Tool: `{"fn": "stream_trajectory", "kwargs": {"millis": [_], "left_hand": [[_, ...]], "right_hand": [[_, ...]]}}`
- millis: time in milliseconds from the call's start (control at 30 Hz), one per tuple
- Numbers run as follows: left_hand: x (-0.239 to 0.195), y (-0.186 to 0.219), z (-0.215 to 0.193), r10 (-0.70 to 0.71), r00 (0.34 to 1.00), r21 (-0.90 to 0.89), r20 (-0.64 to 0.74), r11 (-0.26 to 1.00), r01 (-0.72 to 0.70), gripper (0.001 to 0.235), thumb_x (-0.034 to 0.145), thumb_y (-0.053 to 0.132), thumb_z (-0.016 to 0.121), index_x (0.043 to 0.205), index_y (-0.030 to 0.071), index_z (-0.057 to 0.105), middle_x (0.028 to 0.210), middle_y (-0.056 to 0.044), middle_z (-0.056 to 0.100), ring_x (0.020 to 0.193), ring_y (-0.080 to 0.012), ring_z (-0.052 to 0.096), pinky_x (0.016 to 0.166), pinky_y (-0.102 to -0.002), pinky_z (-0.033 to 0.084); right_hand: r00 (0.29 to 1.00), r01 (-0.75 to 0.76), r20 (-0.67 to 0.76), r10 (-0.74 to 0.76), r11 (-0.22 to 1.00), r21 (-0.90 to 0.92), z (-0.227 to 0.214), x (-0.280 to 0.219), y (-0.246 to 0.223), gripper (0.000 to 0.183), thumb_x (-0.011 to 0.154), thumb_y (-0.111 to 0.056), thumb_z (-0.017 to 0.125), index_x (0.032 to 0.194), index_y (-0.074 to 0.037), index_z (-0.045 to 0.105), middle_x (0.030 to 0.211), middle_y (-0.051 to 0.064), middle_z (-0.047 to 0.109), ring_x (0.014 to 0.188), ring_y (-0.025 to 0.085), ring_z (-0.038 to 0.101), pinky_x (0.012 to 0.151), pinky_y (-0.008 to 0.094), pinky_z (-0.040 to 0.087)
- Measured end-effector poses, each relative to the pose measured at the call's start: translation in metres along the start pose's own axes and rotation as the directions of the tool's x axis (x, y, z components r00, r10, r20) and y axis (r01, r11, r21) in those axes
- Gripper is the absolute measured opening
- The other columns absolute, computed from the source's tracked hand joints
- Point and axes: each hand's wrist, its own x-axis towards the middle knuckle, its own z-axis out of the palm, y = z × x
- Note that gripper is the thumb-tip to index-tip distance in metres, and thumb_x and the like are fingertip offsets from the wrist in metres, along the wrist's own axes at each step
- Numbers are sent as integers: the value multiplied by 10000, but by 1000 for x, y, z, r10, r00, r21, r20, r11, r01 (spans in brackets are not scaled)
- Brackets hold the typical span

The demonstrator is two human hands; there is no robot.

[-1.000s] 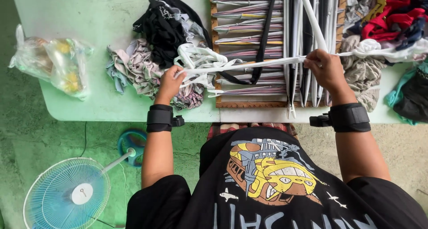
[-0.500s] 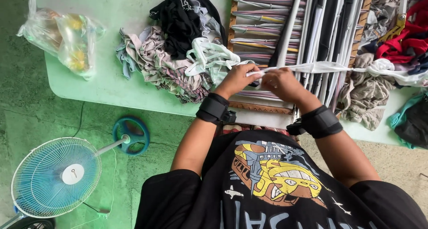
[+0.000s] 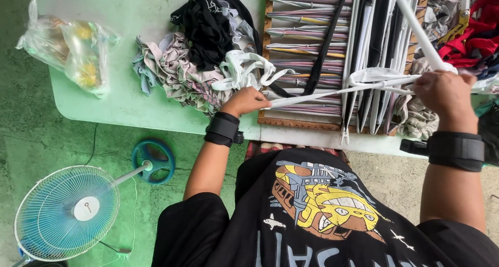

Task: Weaving strips of cloth through a wooden loom frame to create a rug or mat.

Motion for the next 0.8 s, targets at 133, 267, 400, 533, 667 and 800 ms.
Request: {"fn": "stream_trajectory", "kwargs": {"millis": [133, 267, 400, 533, 667, 800], "left_hand": [[6, 77, -8, 255, 893, 297, -371, 944, -146, 203, 834, 421, 842, 832, 220, 869, 1016, -86, 705, 964, -286, 653, 858, -555, 443], [42, 113, -3, 324, 753, 345, -573, 929, -136, 97, 882, 247, 762, 832, 192, 824, 856, 6, 755, 921, -264, 679, 880, -537, 428], [105, 80, 29, 334, 788, 384, -518, 914, -135, 66, 875, 201, 747, 866, 205, 812, 933, -24, 735, 1008, -307, 677, 935, -495, 483], [121, 78, 35, 479, 706, 633, -522, 772, -56, 118, 859, 139, 731, 746, 148, 760, 1052, -112, 692, 1030, -357, 658, 907, -527, 470], [83, 110, 7, 453, 737, 496, -501, 849, -185, 51, 825, 76, 687, 774, 76, 683, 965, -137, 672, 982, -373, 655, 852, -505, 488], [68, 121, -8, 301, 841, 0, -450, 942, -337, 62, 940, 53, 645, 944, 26, 590, 944, -116, 665, 918, -316, 671, 829, -426, 539]], "right_hand": [[969, 179, -190, -156, 977, 112, -12, -1, -32, 174, 967, -390, 782, 962, -217, 792, 1102, -20, 756, 899, 213, 686, 1061, 448, 329], [985, 129, -164, -55, 865, 485, -16, 3, -68, 176, 1110, -317, 745, 1018, -167, 743, 900, -1, 746, 809, 174, 691, 1139, 379, 354], [959, 222, -264, -107, 861, 458, -42, -7, -114, 100, 1035, -227, 750, 988, -138, 752, 925, 31, 767, 857, 218, 683, 1095, 389, 363], [946, 283, -291, -142, 797, 534, -59, -20, -140, 98, 1021, -210, 740, 1008, -113, 735, 852, 47, 751, 810, 227, 684, 1035, 395, 410], [974, 210, -217, -67, 625, 751, -68, -26, -161, 144, 988, -153, 757, 1030, -33, 691, 900, 104, 717, 754, 198, 699, 709, 333, 551], [963, 254, -260, -70, 565, 785, -66, -17, -179, 135, 979, -100, 766, 1037, -7, 687, 858, 113, 732, 750, 170, 723, 660, 306, 561]]}}
